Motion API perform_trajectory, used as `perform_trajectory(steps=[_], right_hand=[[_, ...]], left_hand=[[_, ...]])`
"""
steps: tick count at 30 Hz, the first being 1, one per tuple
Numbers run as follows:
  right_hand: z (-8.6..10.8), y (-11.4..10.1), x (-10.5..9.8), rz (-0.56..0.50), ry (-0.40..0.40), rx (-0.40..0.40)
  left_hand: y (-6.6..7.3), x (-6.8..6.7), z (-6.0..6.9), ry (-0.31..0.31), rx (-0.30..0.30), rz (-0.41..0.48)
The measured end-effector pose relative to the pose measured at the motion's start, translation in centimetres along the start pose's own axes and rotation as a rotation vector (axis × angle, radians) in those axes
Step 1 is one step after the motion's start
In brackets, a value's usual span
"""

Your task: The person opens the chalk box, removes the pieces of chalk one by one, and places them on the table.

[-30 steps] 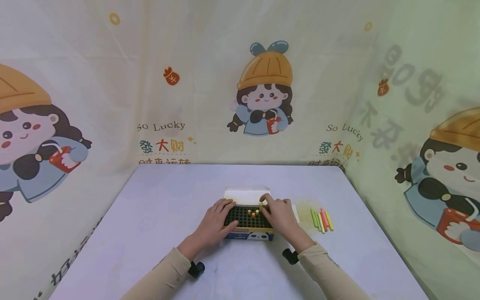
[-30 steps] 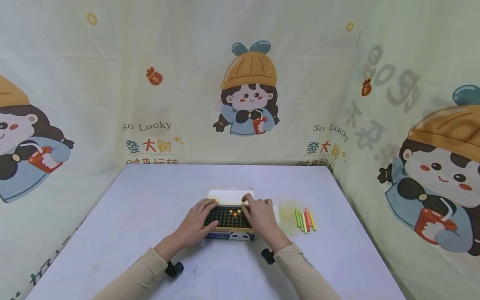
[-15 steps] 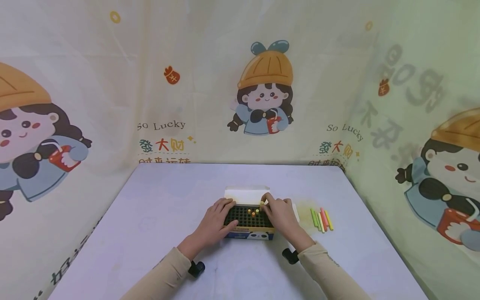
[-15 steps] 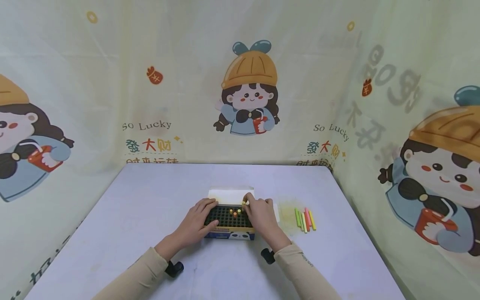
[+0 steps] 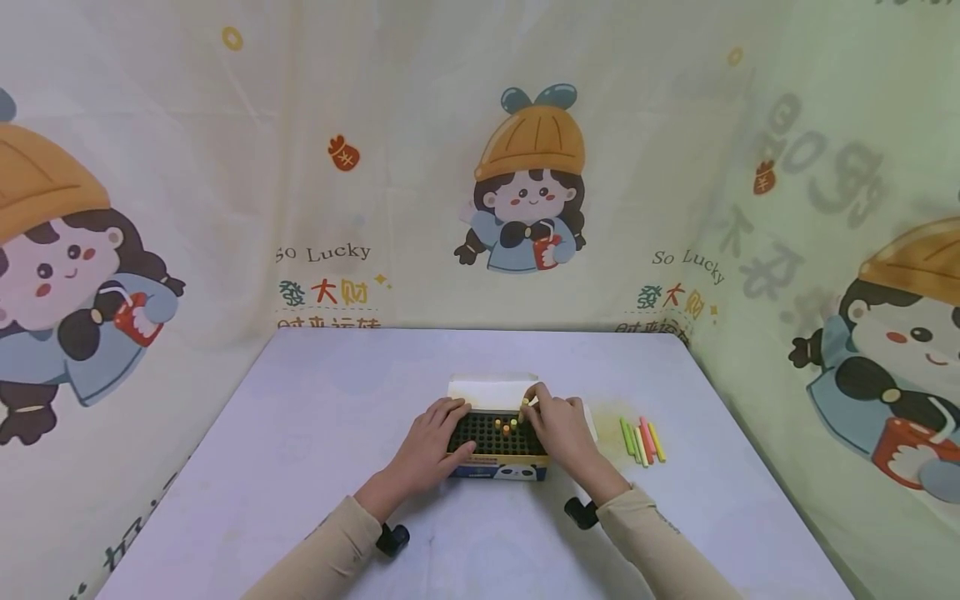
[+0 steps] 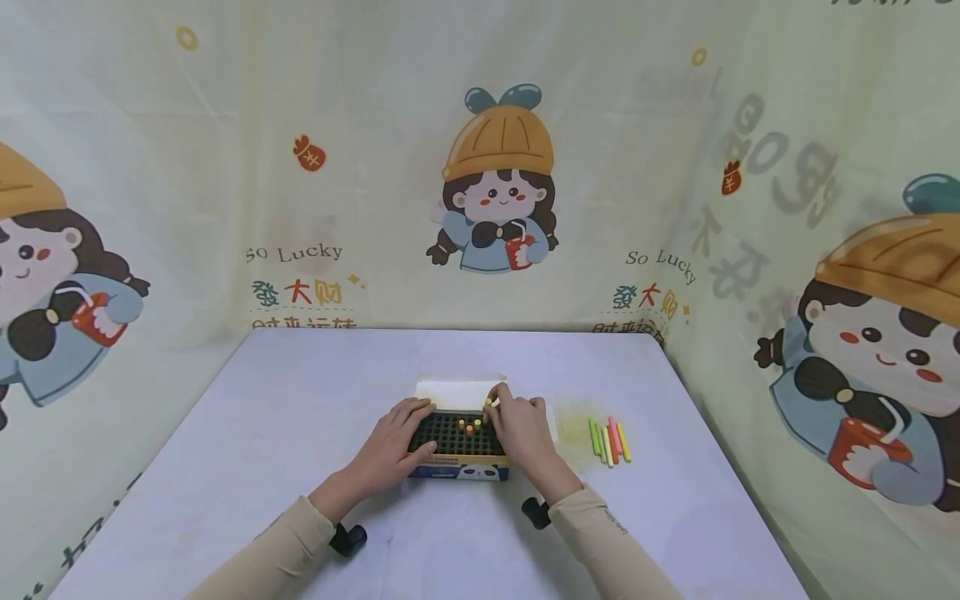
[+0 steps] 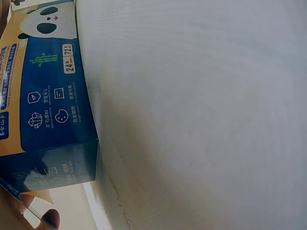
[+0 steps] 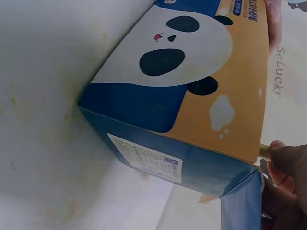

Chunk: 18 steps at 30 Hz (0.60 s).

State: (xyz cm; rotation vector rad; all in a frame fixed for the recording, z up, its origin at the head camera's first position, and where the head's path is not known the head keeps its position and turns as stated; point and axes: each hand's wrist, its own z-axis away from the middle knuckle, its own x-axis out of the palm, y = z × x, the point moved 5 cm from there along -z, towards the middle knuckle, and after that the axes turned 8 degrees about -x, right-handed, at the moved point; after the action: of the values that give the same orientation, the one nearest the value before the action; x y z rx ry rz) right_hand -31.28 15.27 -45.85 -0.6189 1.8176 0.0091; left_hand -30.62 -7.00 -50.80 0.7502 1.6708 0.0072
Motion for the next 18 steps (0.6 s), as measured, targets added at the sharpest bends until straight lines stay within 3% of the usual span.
perform_trajectory(steps=[18], right_hand=[[-0.5, 0.5, -1.7, -0.075, 0.129, 0.047]], left_hand=[[0.1, -0.3, -0.1, -0.035, -0.009, 0.000]])
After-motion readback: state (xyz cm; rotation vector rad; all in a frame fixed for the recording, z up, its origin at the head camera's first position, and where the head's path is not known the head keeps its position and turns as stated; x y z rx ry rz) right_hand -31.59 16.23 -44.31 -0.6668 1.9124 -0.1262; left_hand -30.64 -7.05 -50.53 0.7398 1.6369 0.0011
